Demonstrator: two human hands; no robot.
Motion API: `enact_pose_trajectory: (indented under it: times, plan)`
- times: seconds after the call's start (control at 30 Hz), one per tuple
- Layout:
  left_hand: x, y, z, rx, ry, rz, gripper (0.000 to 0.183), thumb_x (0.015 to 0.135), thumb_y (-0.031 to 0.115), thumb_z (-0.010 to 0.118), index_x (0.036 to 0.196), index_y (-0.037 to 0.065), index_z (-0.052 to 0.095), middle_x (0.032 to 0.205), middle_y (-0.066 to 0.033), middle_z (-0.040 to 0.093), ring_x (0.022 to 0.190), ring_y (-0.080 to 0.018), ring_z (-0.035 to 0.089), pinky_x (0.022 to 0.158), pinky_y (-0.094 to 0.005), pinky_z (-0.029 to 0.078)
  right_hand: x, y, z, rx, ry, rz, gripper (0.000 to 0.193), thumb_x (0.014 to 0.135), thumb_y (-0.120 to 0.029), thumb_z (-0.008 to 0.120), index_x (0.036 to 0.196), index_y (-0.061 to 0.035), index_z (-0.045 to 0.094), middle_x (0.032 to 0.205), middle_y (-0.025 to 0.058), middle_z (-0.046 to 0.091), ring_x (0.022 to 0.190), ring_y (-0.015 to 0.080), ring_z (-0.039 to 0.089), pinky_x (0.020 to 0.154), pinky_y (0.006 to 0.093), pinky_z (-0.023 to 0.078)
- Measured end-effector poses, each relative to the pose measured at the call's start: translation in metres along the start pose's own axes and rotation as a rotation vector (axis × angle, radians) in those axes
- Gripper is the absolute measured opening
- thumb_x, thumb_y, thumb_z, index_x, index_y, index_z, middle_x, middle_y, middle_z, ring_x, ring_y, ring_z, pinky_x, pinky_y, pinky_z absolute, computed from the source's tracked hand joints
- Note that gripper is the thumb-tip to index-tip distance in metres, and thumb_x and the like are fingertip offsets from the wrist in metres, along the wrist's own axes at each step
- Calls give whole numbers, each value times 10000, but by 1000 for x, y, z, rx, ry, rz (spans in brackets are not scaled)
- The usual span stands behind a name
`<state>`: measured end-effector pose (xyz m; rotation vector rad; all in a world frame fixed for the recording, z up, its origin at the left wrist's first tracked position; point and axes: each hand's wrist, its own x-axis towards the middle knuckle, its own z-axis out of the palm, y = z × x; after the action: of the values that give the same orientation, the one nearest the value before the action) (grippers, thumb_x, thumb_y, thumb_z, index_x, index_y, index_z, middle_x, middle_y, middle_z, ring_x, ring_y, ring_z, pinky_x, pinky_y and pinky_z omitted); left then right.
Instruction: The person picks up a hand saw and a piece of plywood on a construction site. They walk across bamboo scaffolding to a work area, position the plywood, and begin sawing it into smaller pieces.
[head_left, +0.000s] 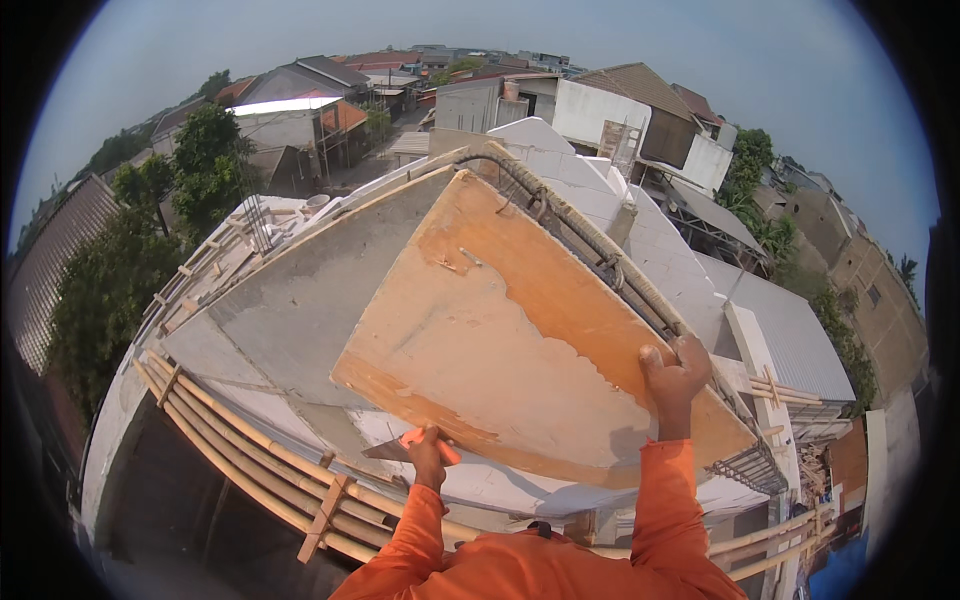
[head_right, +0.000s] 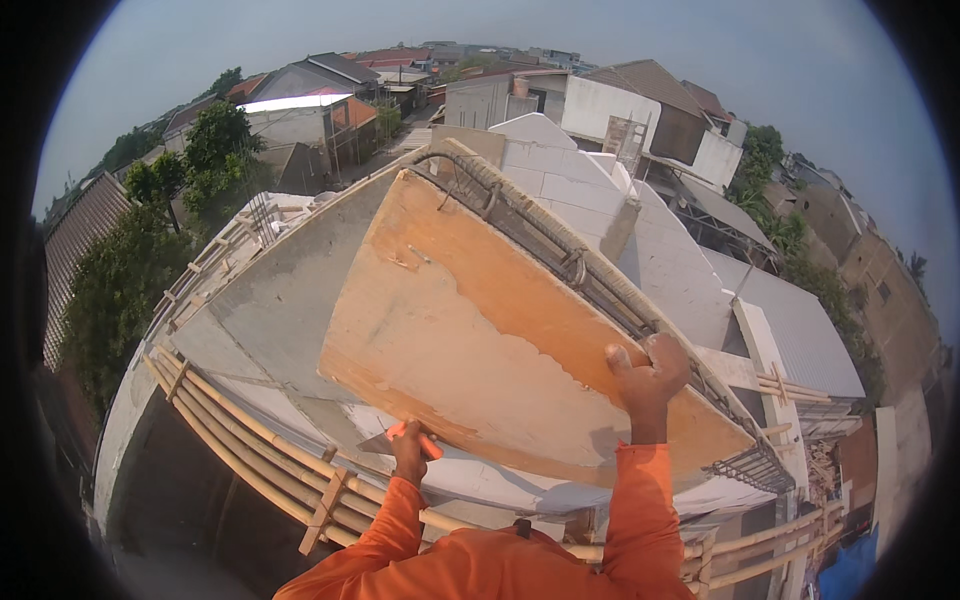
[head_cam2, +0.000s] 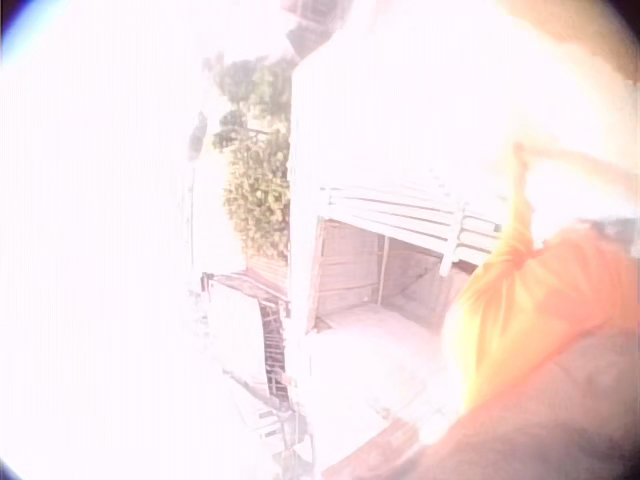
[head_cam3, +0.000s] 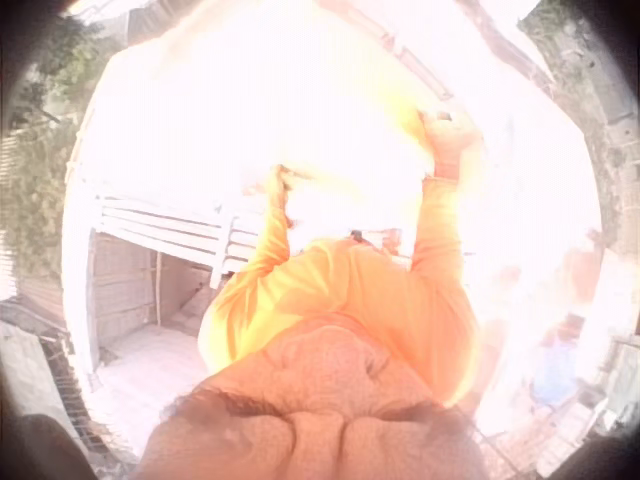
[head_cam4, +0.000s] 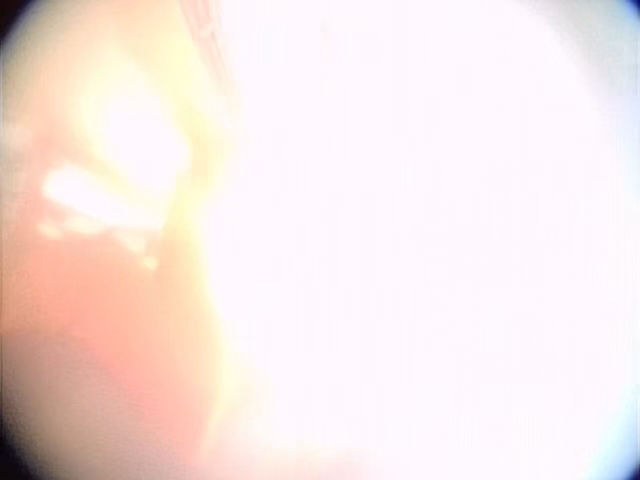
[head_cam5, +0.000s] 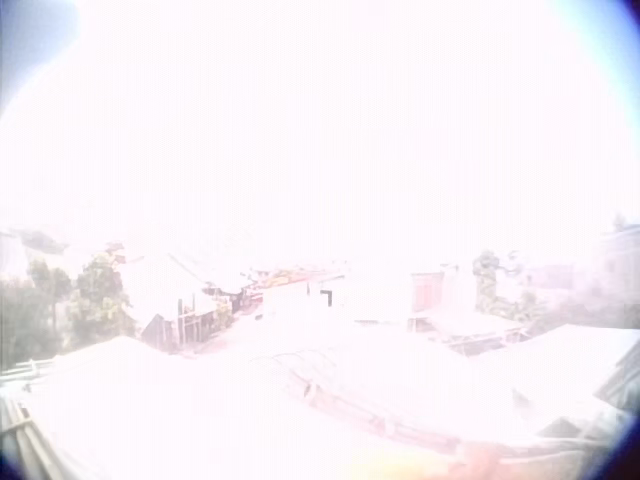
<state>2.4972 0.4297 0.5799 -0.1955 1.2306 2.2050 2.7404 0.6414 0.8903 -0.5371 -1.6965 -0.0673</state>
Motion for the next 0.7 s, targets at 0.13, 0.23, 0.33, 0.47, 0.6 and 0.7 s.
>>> enact_pose_trajectory:
  times: [0.13,0.23,0.33,0.47,0.6,0.7]
  plan:
    - [0,10,-3,65,-9,7,180,892,205,574,962,44,534,854,-74,580,729,-208,581,636,-333,512,6,-7,9,-63,42,-52,501,556,-378,830,537,-103,411,531,43,412,487,255,421,476,376,325]
    - [-6,19,-3,57,-90,14,180,896,230,562,975,80,503,893,-63,550,783,-202,557,671,-334,512,10,-11,3,-105,-7,2,479,536,-388,812,524,-106,424,520,31,434,494,237,450,488,363,344]
    - [-15,26,5,91,-173,15,188,891,240,559,983,95,480,895,-63,542,784,-203,551,683,-323,506,11,-10,4,-49,35,4,533,555,-434,818,515,-92,411,514,32,404,480,232,430,484,358,330]
    - [-5,25,-8,196,-181,-31,205,880,236,565,1000,109,458,902,-68,550,788,-210,557,682,-322,500,10,-10,-7,-56,68,43,511,527,-415,821,516,-89,428,520,30,422,488,230,446,492,355,337]
    - [-4,30,-13,250,-177,-70,217,879,240,567,1025,122,457,928,-65,562,770,-224,566,634,-332,500,7,-11,-5,-26,89,78,489,515,-402,824,522,-86,451,522,30,423,498,235,455,496,355,356]
    - [-10,27,-7,200,-185,-11,217,889,240,558,1039,122,455,937,-62,563,748,-231,572,596,-341,504,7,-5,-6,-24,99,77,470,515,-399,823,538,-82,476,538,33,432,513,237,464,499,357,371]
